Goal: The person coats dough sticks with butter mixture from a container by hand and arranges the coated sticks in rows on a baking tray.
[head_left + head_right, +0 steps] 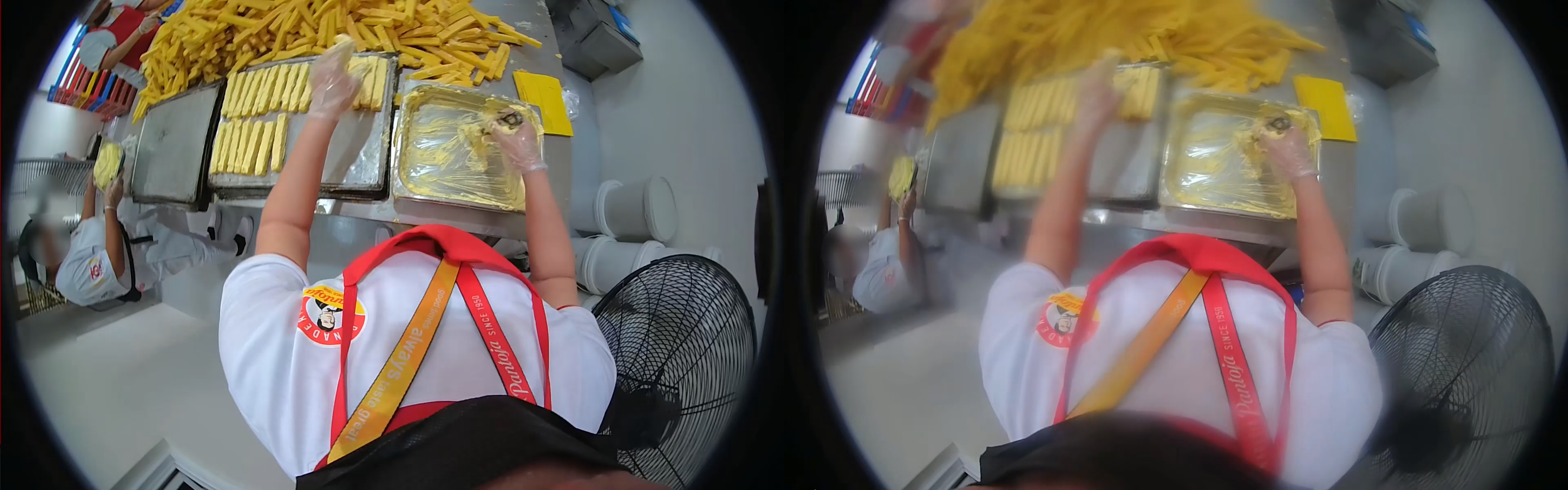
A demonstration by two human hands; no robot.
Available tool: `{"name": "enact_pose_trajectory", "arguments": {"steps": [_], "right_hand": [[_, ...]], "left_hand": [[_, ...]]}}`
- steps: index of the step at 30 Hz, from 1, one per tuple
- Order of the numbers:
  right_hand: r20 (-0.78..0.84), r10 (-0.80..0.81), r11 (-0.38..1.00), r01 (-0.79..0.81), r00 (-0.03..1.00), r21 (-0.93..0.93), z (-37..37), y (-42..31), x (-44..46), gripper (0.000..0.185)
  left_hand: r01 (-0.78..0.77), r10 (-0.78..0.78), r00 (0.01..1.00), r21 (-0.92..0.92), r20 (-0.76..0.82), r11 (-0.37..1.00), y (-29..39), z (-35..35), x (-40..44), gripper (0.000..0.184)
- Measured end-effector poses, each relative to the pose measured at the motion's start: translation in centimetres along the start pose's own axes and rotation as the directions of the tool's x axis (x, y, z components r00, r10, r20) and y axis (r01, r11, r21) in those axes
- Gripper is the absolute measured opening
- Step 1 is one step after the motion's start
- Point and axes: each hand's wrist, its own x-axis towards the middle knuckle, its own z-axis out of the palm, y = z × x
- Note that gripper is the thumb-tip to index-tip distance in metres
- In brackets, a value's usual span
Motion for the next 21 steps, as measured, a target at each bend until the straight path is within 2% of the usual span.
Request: {"name": "enact_pose_trajectory", "arguments": {"steps": [1,3,4,7,8,10,13,14,15,17,19,21], "right_hand": [[-0.064,-0.061,0.989,0.052,0.996,-0.138,-0.6,0.2,0.3,0.034],[-0.161,-0.195,0.902,0.113,0.967,-0.416,-2.2,-0.6,0.6,0.035],[-0.22,-0.21,0.92,0.117,0.953,-0.374,-2.6,-1.6,-0.2,0.034],[-0.301,-0.192,0.975,0.147,0.934,-0.165,-4.2,-3.2,-1.7,0.031],[-0.347,-0.229,0.958,0.148,0.91,-0.247,-4.3,-2.5,-1.5,0.03],[-0.414,-0.304,0.905,0.126,0.858,-0.405,-3.8,0.0,-0.8,0.03],[-0.332,-0.37,0.877,0.209,0.868,-0.432,-2.8,1.9,-0.6,0.026],[-0.324,-0.36,0.895,0.226,0.875,-0.383,-2.7,2.3,-0.8,0.023],[-0.338,-0.264,0.955,0.197,0.904,-0.22,-2.9,2.6,-1.1,0.022],[-0.317,-0.077,0.986,0.12,0.945,0.117,-4.1,3.1,-1.3,0.022],[-0.363,-0.041,0.959,0.138,0.931,0.248,-4.8,3.6,-0.8,0.022],[-0.375,-0.058,0.985,0.114,0.925,0.127,-4.8,3.5,-0.7,0.022]], "left_hand": [[-0.079,0.079,0.997,-0.023,0.007,0.997,-0.7,2.7,1.2,0.041],[-0.073,0.064,0.976,0.036,0.21,0.997,0.3,5.7,5.0,0.04],[-0.005,0.007,0.942,-0.006,0.334,1.0,1.7,6.5,7.3,0.04],[-0.115,-0.041,0.84,0.252,0.541,0.961,-0.6,15.2,10.9,0.044],[-0.082,-0.114,0.768,0.273,0.63,0.958,-0.8,16.7,11.9,0.052],[-0.027,-0.214,0.741,0.346,0.636,0.938,-1.6,19.8,12.2,0.052],[0.028,-0.307,0.664,0.387,0.682,0.922,-2.1,21.8,12.5,0.048],[0.031,-0.315,0.645,0.388,0.696,0.921,-2.1,22.0,12.4,0.046],[0.034,-0.324,0.625,0.391,0.71,0.92,-2.5,22.4,12.2,0.045],[-0.113,-0.138,0.846,0.427,0.515,0.897,-3.7,22.8,10.8,0.035],[-0.182,-0.07,0.801,0.353,0.595,0.918,-3.6,21.3,11.1,0.029],[-0.192,-0.111,0.802,0.428,0.587,0.883,-3.3,20.7,11.3,0.027]]}}
